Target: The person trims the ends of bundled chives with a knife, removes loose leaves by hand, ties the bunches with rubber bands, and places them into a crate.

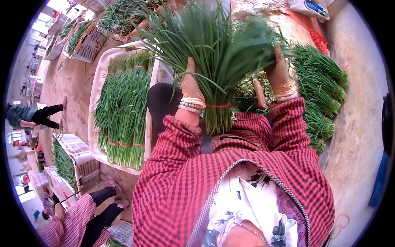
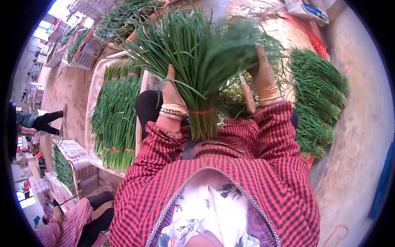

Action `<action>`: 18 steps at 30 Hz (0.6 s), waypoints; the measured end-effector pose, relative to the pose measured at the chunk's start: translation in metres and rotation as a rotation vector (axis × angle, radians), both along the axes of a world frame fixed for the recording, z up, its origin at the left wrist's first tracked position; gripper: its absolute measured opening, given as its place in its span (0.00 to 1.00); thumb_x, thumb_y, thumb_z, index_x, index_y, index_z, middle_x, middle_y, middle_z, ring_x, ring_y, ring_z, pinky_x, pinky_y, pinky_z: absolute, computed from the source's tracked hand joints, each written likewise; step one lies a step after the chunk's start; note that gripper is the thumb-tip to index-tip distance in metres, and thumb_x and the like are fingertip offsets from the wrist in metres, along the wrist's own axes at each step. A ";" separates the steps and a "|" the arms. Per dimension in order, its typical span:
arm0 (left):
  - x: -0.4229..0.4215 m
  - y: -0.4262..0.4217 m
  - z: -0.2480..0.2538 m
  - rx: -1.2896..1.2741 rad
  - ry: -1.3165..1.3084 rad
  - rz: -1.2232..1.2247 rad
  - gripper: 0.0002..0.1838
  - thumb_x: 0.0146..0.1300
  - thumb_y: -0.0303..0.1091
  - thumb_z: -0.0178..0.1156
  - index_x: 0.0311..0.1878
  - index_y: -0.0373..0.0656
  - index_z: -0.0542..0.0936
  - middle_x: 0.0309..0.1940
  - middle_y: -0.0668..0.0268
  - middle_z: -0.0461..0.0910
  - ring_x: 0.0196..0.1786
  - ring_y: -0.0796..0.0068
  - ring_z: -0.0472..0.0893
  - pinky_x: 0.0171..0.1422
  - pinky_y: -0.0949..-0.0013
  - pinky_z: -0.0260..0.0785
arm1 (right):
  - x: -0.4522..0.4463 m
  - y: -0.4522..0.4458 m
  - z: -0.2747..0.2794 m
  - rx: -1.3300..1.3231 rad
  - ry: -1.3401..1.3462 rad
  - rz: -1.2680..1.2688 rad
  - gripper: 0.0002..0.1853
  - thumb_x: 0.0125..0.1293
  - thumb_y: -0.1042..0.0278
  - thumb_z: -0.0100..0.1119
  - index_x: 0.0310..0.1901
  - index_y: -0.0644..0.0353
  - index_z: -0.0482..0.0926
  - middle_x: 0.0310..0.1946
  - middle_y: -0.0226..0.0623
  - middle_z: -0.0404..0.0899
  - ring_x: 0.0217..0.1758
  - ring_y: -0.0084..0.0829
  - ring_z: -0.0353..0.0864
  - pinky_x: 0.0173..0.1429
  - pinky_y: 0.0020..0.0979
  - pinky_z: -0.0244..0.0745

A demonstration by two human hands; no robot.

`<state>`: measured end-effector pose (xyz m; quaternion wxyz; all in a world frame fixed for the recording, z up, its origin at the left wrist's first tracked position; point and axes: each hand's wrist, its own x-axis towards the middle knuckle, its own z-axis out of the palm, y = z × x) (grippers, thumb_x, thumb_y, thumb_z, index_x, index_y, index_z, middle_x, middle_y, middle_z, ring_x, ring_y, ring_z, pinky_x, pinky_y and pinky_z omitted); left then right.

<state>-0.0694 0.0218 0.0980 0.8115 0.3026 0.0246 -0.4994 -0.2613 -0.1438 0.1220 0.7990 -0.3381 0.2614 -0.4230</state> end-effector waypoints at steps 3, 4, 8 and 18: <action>0.006 -0.004 0.017 0.089 -0.009 0.035 0.24 0.69 0.50 0.58 0.58 0.41 0.78 0.51 0.59 0.82 0.48 0.59 0.83 0.55 0.54 0.79 | -0.014 0.013 -0.008 -0.117 0.185 0.175 0.34 0.66 0.47 0.62 0.64 0.64 0.68 0.55 0.44 0.77 0.59 0.35 0.75 0.67 0.41 0.68; 0.012 -0.009 0.017 0.163 -0.020 0.081 0.24 0.69 0.50 0.58 0.58 0.42 0.78 0.52 0.59 0.83 0.50 0.56 0.83 0.57 0.50 0.78 | -0.013 0.017 -0.015 -0.149 0.355 0.227 0.39 0.65 0.44 0.62 0.68 0.65 0.65 0.55 0.45 0.77 0.59 0.36 0.75 0.67 0.42 0.67; 0.036 -0.034 0.018 0.010 -0.178 -0.138 0.17 0.69 0.43 0.59 0.55 0.44 0.79 0.49 0.62 0.83 0.51 0.60 0.82 0.57 0.53 0.76 | 0.010 0.074 -0.026 -0.404 0.645 0.456 0.44 0.63 0.51 0.63 0.72 0.68 0.54 0.63 0.48 0.71 0.64 0.33 0.72 0.67 0.35 0.67; 0.029 0.008 -0.072 0.286 -0.177 -0.698 0.25 0.67 0.50 0.54 0.55 0.37 0.80 0.56 0.57 0.81 0.58 0.63 0.78 0.66 0.57 0.66 | -0.008 0.087 -0.030 0.097 0.196 0.539 0.30 0.67 0.55 0.60 0.63 0.67 0.67 0.52 0.40 0.79 0.48 0.28 0.83 0.54 0.28 0.78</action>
